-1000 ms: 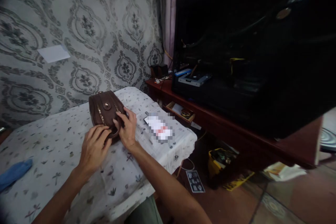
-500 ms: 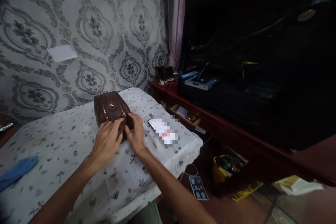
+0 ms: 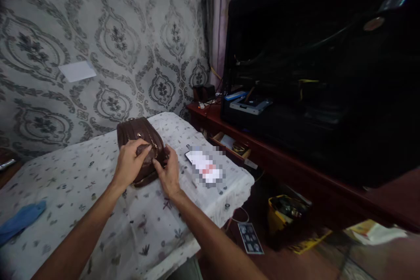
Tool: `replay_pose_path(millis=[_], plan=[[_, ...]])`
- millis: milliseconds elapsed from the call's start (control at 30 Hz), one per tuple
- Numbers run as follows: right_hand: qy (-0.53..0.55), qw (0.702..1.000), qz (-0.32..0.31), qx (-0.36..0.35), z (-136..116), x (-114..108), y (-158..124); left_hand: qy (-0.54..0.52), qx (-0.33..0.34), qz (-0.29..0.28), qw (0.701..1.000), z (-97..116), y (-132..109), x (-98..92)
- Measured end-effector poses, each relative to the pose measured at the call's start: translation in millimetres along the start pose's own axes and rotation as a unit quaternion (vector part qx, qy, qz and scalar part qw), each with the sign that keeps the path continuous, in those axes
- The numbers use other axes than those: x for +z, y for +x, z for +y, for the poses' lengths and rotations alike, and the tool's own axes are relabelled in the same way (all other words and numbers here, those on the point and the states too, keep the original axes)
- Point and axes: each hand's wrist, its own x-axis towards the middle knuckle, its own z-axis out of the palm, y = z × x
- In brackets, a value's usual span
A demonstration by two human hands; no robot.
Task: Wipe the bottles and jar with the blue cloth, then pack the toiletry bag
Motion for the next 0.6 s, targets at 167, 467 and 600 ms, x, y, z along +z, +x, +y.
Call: replay_pose_path(millis=[167,467,600], plan=[[0.045,0.995,0.003,0.084,13.7,2.3,8.7,-0.063,-0.042,-0.015,0.997,-1.0,1.3,1.0],[-0.046,0.996,-0.003,0.073,18.0,10.4,21.3,-0.215,-0.121,-0.032,0.969,-9.8,7.9,0.4],[-0.061,0.996,-0.015,0.065,18.6,7.6,21.2,-0.256,-0.132,-0.027,0.957,-10.4,8.6,0.3]])
